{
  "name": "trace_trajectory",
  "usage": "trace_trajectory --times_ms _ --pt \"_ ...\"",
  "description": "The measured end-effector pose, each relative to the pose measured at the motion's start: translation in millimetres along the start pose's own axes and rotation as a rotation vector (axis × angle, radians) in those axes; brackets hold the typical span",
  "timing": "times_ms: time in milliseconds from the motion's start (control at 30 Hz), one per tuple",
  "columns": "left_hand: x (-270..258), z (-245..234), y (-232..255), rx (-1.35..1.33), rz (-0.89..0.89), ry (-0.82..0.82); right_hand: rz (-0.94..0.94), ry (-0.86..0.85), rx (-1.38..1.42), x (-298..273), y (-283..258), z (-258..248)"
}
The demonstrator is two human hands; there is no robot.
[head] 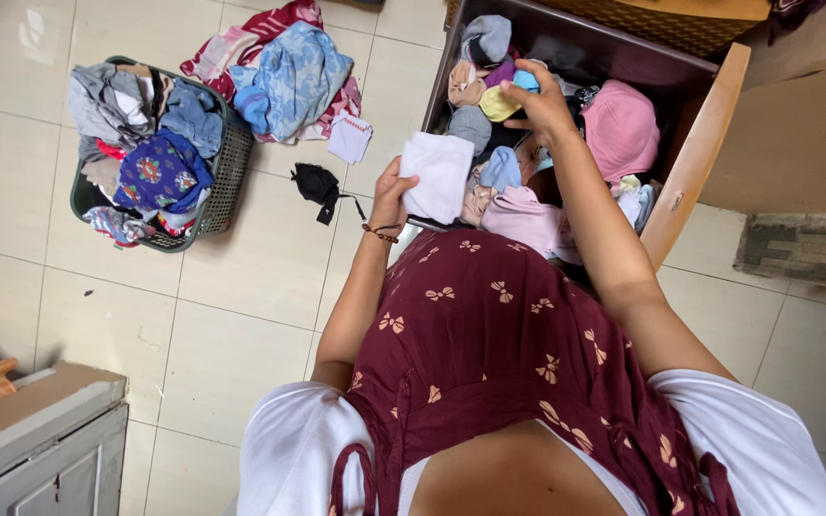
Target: The person organizes clothes by picking up and folding items from a basket and a drawer, placing some items into the drawer and removing others.
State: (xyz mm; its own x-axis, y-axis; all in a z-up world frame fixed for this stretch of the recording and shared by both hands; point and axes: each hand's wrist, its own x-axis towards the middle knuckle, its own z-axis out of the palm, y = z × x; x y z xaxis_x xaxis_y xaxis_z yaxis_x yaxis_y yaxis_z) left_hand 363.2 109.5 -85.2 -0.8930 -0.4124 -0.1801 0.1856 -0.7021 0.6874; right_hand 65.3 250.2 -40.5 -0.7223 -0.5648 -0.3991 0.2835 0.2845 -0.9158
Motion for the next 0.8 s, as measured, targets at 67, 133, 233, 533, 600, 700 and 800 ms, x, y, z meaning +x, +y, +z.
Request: trace_trajectory --times_ms 67,133,233,533,600,700,800 --pt "-9.5 -5.1 4.6 -0.095 0.068 0.072 0.009 0.011 0.005 -3.9 10.6 1.3" --pt "-15.0 -10.0 10.2 -0.121 0.101 0.097 0.013 0.022 0.011 0.3 24.4 -1.6" --pt "-23.0 -13.9 23.4 -0.17 0.14 0.144 -0.111 0.039 0.086 7.8 47.1 -6.7" --pt "-25.9 -13.8 56.3 -0.253 0.26 0.178 -0.187 -0.117 0.487 -67.5 6.9 -7.6" --pt "-26.0 -9.0 59.3 -0.253 0.256 0.182 -0.231 -0.181 0.057 -88.2 -3.4 0.2" --pt "-26.5 -2.7 56.4 -0.247 0.232 0.178 -0.191 -0.312 -0.203 -107.7 -1.4 19.1" --pt "-24.9 3.4 45.2 -0.243 0.224 0.191 -0.208 -0.354 -0.32 -114.2 12.4 35.3"
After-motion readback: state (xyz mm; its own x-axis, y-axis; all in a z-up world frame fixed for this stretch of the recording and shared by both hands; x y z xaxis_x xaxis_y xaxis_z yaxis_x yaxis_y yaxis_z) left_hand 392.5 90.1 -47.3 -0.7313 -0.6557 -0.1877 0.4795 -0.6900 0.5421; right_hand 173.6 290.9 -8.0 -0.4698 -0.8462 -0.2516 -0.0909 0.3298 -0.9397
